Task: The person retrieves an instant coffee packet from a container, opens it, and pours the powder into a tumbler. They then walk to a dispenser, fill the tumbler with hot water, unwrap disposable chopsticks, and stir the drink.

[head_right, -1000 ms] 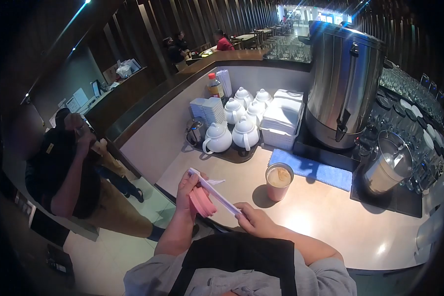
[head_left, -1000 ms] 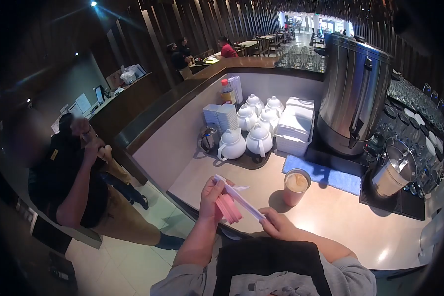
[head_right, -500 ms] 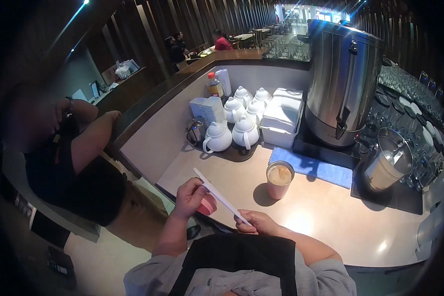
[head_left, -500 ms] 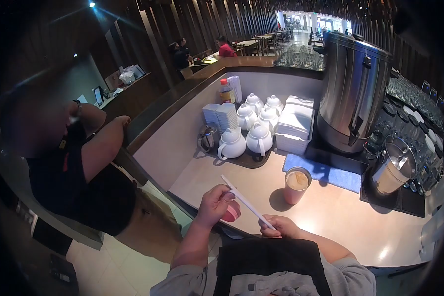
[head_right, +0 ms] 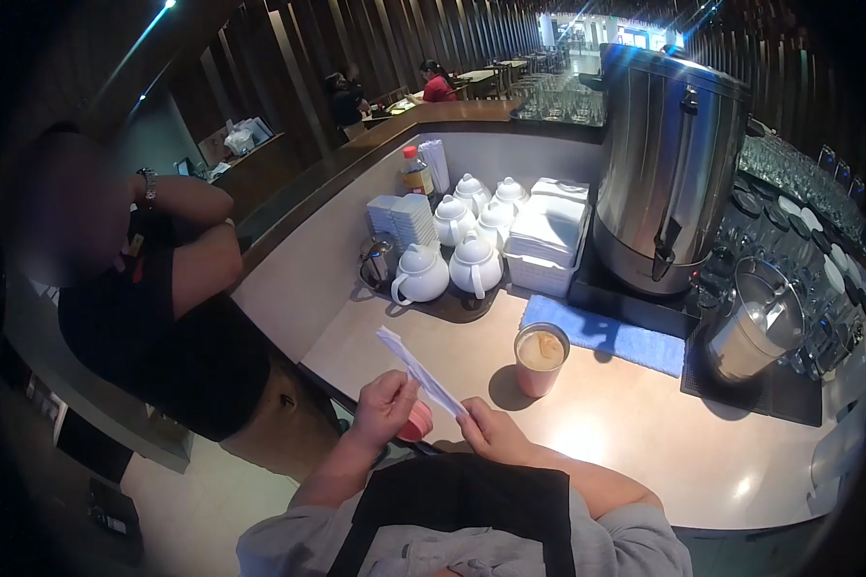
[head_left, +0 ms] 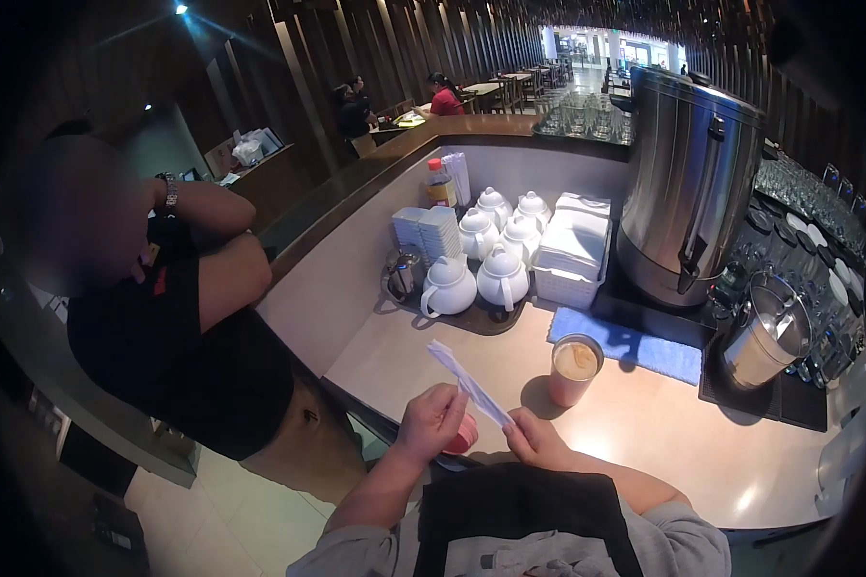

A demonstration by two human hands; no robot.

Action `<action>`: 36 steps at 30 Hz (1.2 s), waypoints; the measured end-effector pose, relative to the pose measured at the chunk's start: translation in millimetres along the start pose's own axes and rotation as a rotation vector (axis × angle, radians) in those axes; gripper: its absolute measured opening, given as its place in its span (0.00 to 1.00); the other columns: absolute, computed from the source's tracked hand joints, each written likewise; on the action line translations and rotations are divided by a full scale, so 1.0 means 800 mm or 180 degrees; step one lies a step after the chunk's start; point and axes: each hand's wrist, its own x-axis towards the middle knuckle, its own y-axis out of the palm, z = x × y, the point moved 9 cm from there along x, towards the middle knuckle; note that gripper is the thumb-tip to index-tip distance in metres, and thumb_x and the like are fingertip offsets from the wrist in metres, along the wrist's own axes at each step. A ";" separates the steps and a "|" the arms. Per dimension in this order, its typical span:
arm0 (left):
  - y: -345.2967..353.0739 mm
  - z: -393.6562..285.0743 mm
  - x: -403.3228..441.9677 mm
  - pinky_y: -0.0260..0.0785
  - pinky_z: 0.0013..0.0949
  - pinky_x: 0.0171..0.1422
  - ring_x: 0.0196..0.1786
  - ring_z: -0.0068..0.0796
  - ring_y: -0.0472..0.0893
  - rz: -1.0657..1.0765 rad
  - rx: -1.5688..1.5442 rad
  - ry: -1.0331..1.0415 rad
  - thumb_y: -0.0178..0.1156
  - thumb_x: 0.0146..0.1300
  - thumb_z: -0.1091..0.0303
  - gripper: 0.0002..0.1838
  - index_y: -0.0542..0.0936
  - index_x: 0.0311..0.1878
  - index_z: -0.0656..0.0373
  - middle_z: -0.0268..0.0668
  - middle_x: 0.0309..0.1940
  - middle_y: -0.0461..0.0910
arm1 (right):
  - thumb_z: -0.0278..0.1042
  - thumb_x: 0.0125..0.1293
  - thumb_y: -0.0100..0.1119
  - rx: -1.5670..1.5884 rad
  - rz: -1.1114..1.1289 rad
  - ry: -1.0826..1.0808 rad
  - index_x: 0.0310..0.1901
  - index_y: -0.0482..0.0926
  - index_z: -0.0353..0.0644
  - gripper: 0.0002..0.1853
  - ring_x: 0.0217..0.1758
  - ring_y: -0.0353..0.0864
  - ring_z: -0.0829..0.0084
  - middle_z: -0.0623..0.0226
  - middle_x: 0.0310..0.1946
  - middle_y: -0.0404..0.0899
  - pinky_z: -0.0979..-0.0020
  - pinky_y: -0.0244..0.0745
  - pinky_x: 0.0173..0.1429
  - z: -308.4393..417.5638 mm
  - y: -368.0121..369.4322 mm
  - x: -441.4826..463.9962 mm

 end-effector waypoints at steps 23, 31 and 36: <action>0.003 -0.012 -0.009 0.70 0.32 0.33 0.28 0.32 0.77 -0.0088 -0.0484 0.0283 0.59 0.57 0.78 0.05 0.76 0.37 0.62 0.39 0.28 0.74 | 0.37 0.72 0.52 -0.0548 0.0067 -0.0082 0.55 0.72 0.42 0.14 0.28 0.82 0.54 0.55 0.26 0.80 0.59 0.75 0.34 0.008 -0.004 -0.017; -0.019 0.031 -0.010 0.72 0.25 0.40 0.33 0.20 0.77 -0.0568 -0.2268 -0.0190 0.59 0.69 0.67 0.10 0.77 0.48 0.63 0.32 0.32 0.76 | 0.36 0.72 0.53 -0.0343 -0.0051 -0.0241 0.54 0.76 0.43 0.13 0.27 0.82 0.61 0.58 0.26 0.79 0.64 0.76 0.34 0.031 -0.022 -0.028; -0.007 0.019 0.001 0.70 0.23 0.43 0.35 0.17 0.76 0.0520 -0.1890 -0.0860 0.57 0.72 0.63 0.14 0.77 0.53 0.62 0.32 0.32 0.76 | 0.38 0.72 0.53 -0.0454 0.0125 -0.0130 0.53 0.77 0.43 0.12 0.28 0.82 0.60 0.59 0.26 0.79 0.64 0.76 0.35 0.014 -0.017 -0.047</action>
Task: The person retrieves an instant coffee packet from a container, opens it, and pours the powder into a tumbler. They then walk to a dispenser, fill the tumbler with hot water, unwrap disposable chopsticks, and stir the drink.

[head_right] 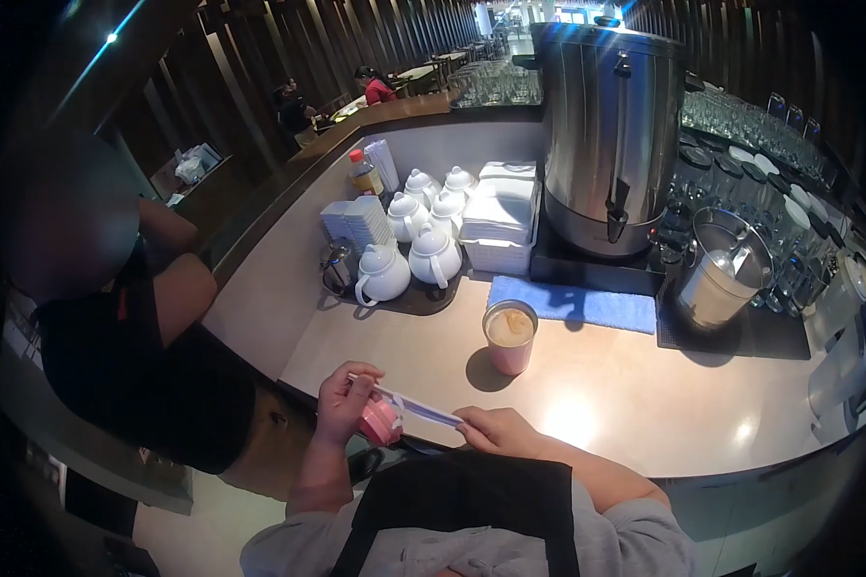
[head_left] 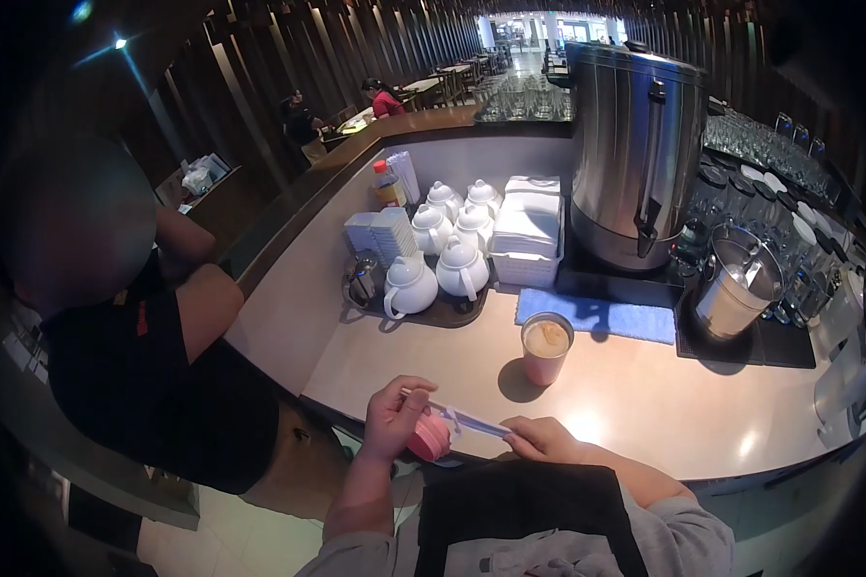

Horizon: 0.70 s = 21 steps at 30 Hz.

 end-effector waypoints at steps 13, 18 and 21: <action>-0.011 0.008 0.032 0.69 0.23 0.35 0.29 0.16 0.73 -0.0478 -0.1055 -0.0050 0.53 0.74 0.64 0.09 0.75 0.41 0.59 0.29 0.26 0.73 | 0.41 0.75 0.51 -0.0116 -0.0225 0.0668 0.50 0.75 0.42 0.12 0.28 0.83 0.59 0.58 0.24 0.79 0.61 0.76 0.34 -0.019 -0.033 -0.070; -0.051 -0.004 0.057 0.68 0.23 0.30 0.27 0.16 0.73 -0.0332 -0.1954 0.0044 0.53 0.74 0.62 0.09 0.74 0.40 0.56 0.29 0.26 0.72 | 0.42 0.75 0.50 -0.0480 -0.0413 0.1000 0.49 0.75 0.42 0.13 0.28 0.82 0.53 0.55 0.24 0.80 0.58 0.75 0.34 -0.054 -0.048 -0.102; -0.056 0.064 0.056 0.69 0.25 0.29 0.26 0.21 0.74 -0.1099 -0.2382 -0.0654 0.53 0.74 0.59 0.11 0.75 0.42 0.56 0.30 0.26 0.73 | 0.42 0.75 0.48 -0.0848 -0.0558 0.1022 0.49 0.74 0.41 0.13 0.29 0.82 0.50 0.54 0.24 0.79 0.56 0.75 0.36 -0.066 -0.053 -0.096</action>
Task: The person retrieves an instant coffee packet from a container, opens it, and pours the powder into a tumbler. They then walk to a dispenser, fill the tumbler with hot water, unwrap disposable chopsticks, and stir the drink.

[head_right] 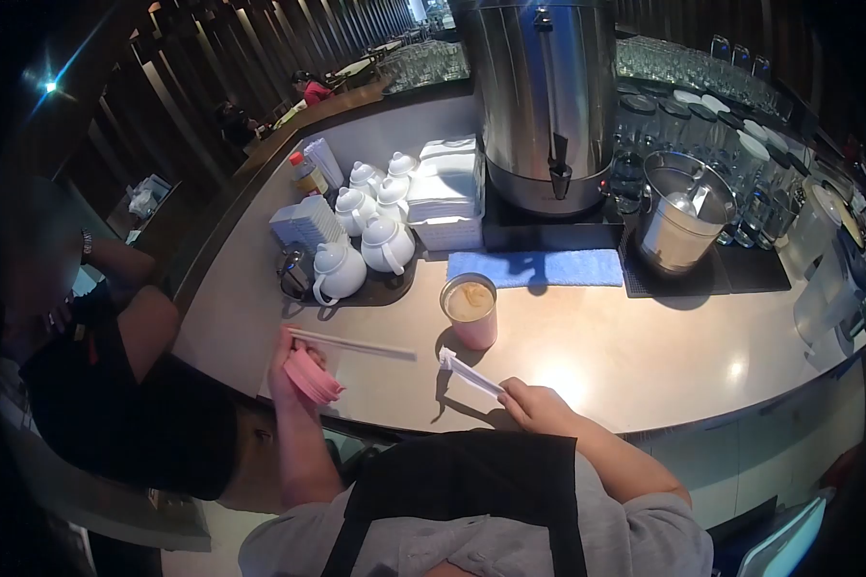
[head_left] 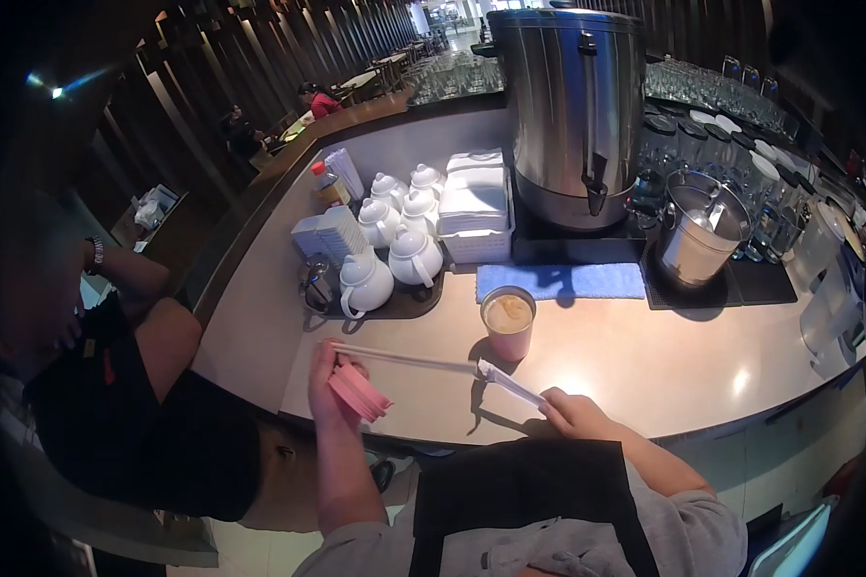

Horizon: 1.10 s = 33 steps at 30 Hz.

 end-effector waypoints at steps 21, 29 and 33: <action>0.063 0.117 -0.060 0.73 0.25 0.41 0.35 0.18 0.77 0.0510 0.0374 -0.0450 0.57 0.73 0.59 0.12 0.78 0.50 0.56 0.29 0.33 0.77 | 0.39 0.69 0.59 0.1474 -0.0309 -0.0895 0.53 0.71 0.38 0.17 0.39 0.78 0.75 0.64 0.40 0.78 0.75 0.73 0.45 0.114 0.012 0.104; 0.081 0.112 -0.056 0.70 0.26 0.39 0.33 0.18 0.75 0.1423 0.1230 0.0198 0.61 0.68 0.70 0.05 0.81 0.44 0.60 0.28 0.32 0.76 | 0.30 0.75 0.51 0.3468 -0.0706 -0.0885 0.50 0.72 0.36 0.08 0.43 0.79 0.75 0.61 0.42 0.78 0.73 0.76 0.46 0.098 -0.049 0.089; 0.119 0.069 -0.073 0.69 0.27 0.38 0.32 0.20 0.75 0.1951 0.2467 0.1038 0.63 0.64 0.74 0.03 0.82 0.39 0.61 0.31 0.30 0.76 | 0.27 0.73 0.53 0.3228 -0.0662 -0.0937 0.49 0.71 0.36 0.07 0.42 0.80 0.74 0.61 0.41 0.79 0.72 0.77 0.45 0.101 -0.066 0.085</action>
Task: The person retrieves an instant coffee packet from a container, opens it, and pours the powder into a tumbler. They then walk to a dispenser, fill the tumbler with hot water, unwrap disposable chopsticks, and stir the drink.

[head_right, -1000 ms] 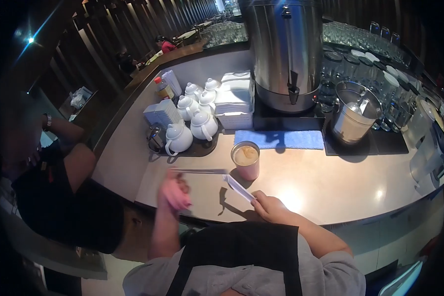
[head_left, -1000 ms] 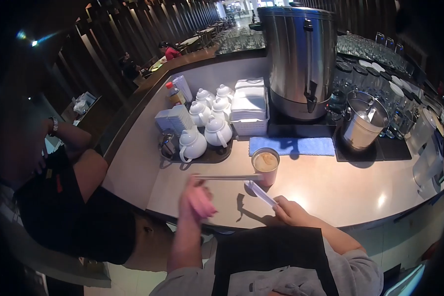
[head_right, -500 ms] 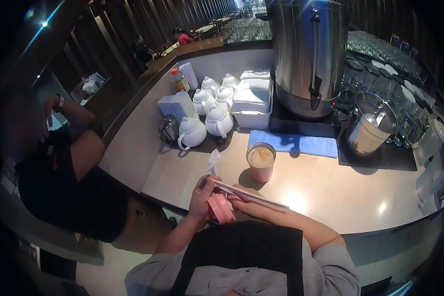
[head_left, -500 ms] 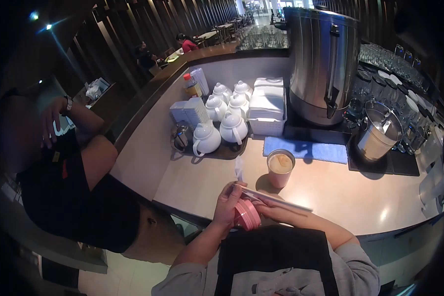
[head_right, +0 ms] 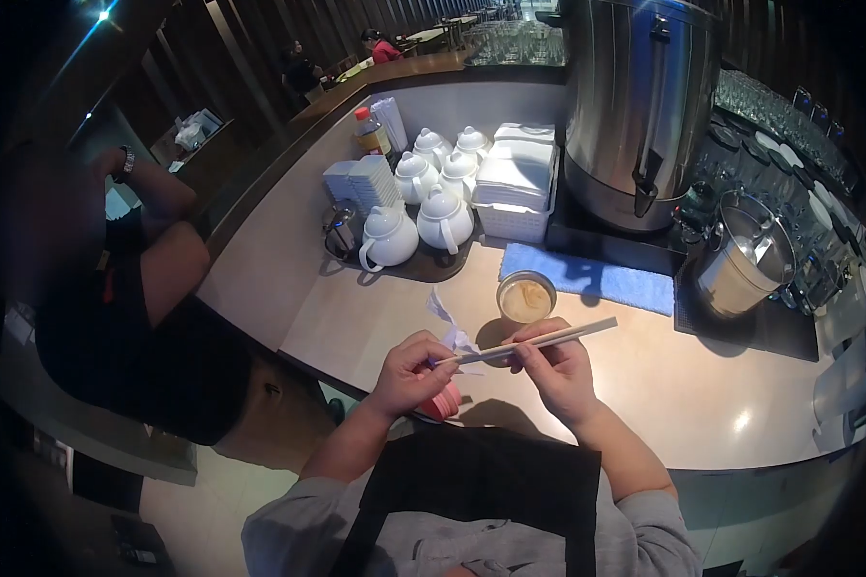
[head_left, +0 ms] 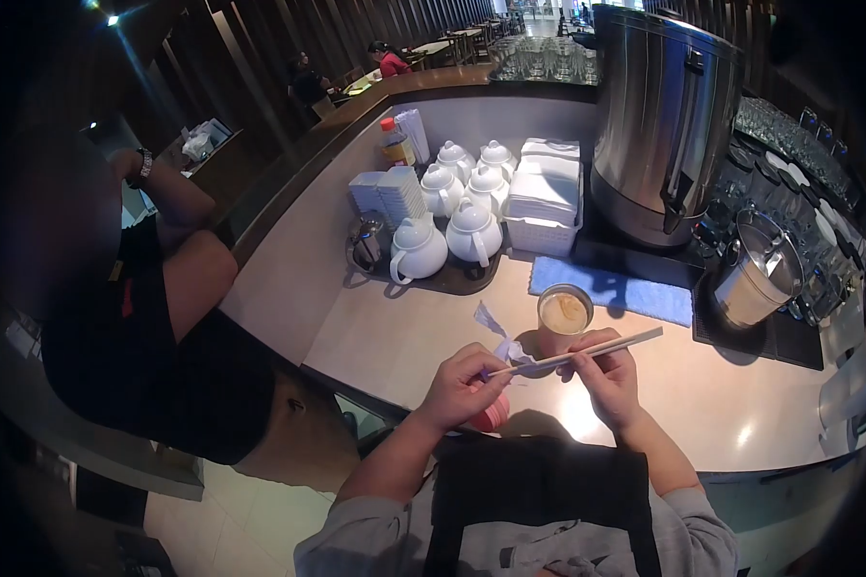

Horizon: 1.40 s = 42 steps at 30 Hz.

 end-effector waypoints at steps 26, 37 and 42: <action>-0.056 -0.009 -0.033 0.67 0.34 0.34 0.28 0.35 0.75 0.0063 0.1208 -0.0174 0.62 0.61 0.73 0.04 0.80 0.32 0.63 0.39 0.26 0.74 | 0.26 0.73 0.53 -0.0367 0.0548 0.1387 0.55 0.67 0.34 0.13 0.42 0.83 0.74 0.64 0.39 0.77 0.72 0.81 0.49 -0.040 -0.014 -0.049; 0.027 0.028 -0.049 0.69 0.34 0.36 0.32 0.35 0.78 0.0975 0.0668 -0.1066 0.63 0.65 0.67 0.07 0.81 0.38 0.62 0.39 0.30 0.75 | 0.28 0.72 0.56 -0.0283 0.0596 0.1061 0.52 0.77 0.33 0.11 0.42 0.84 0.74 0.64 0.39 0.80 0.74 0.81 0.49 -0.044 0.002 -0.029; 0.035 0.037 -0.052 0.73 0.38 0.38 0.36 0.40 0.83 0.1057 0.1328 -0.0610 0.61 0.68 0.58 0.12 0.79 0.43 0.58 0.39 0.36 0.76 | 0.27 0.72 0.55 0.0159 0.0244 0.1343 0.47 0.77 0.34 0.07 0.39 0.84 0.74 0.64 0.38 0.79 0.72 0.83 0.47 -0.040 -0.009 -0.026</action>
